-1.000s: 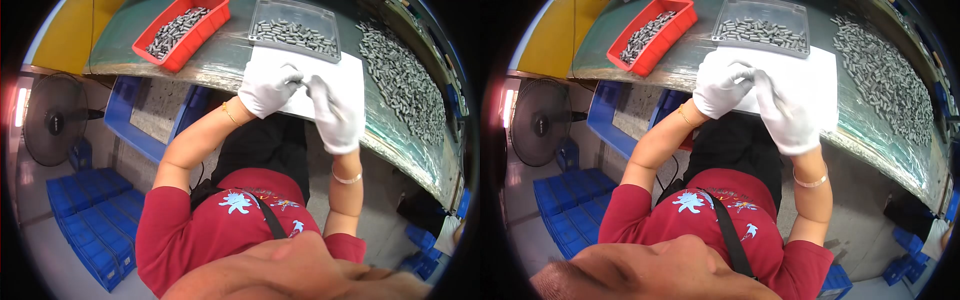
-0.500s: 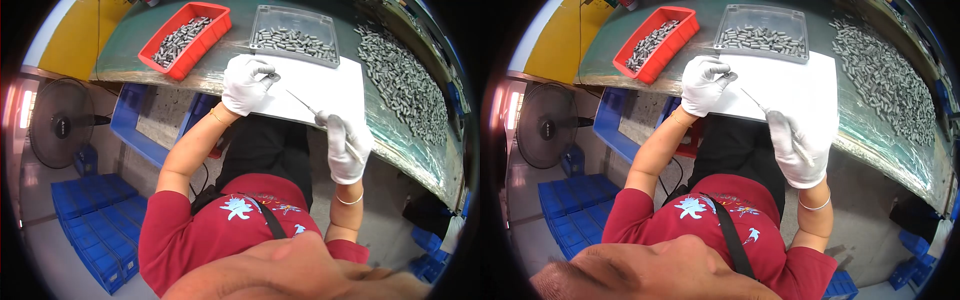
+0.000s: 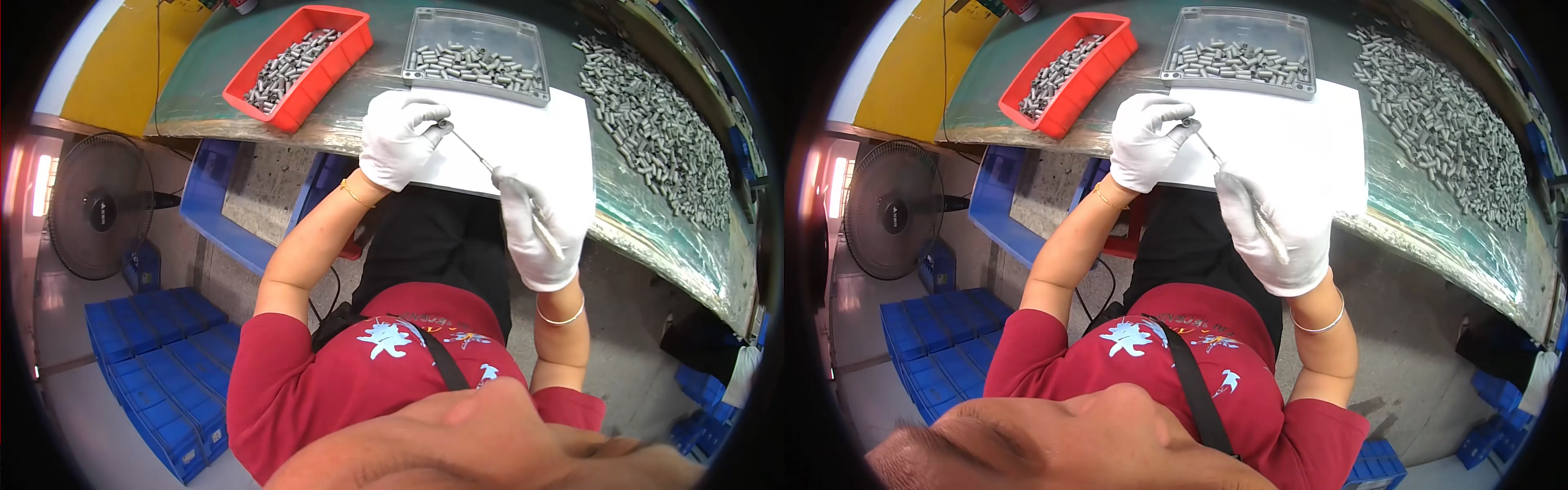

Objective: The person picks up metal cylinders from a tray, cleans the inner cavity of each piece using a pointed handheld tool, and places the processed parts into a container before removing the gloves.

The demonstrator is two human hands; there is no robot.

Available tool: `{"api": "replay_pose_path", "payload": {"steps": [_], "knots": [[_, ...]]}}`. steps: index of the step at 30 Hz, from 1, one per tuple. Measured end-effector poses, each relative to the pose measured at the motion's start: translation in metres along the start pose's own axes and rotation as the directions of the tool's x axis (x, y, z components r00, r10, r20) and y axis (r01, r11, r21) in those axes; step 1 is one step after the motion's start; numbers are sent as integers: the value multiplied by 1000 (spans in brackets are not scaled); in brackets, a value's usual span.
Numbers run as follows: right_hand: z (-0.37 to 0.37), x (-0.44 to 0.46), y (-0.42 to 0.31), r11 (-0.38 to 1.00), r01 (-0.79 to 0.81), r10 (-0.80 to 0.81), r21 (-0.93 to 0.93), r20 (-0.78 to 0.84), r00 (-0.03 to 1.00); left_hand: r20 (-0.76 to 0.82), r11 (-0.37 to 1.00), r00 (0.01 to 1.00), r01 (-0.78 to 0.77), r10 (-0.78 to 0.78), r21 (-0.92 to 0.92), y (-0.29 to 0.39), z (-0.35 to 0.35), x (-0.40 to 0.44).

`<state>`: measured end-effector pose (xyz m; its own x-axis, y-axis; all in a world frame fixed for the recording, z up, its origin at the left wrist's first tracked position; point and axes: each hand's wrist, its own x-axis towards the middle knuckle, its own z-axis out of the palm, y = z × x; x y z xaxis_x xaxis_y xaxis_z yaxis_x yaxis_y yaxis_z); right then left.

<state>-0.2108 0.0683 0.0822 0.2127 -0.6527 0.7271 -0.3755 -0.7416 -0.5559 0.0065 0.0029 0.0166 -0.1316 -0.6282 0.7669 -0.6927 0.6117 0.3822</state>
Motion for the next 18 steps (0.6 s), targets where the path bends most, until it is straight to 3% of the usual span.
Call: {"api": "replay_pose_path", "payload": {"steps": [11,18], "knots": [[4,0,-3,1000,-3,3,21,-18,1000,-17,999,1000,18,-19,-31,0,2,-3],[4,0,-5,1000,3,-4,23,16,1000,65,972,986,165,-156,-165,-4,4,-8]]}}
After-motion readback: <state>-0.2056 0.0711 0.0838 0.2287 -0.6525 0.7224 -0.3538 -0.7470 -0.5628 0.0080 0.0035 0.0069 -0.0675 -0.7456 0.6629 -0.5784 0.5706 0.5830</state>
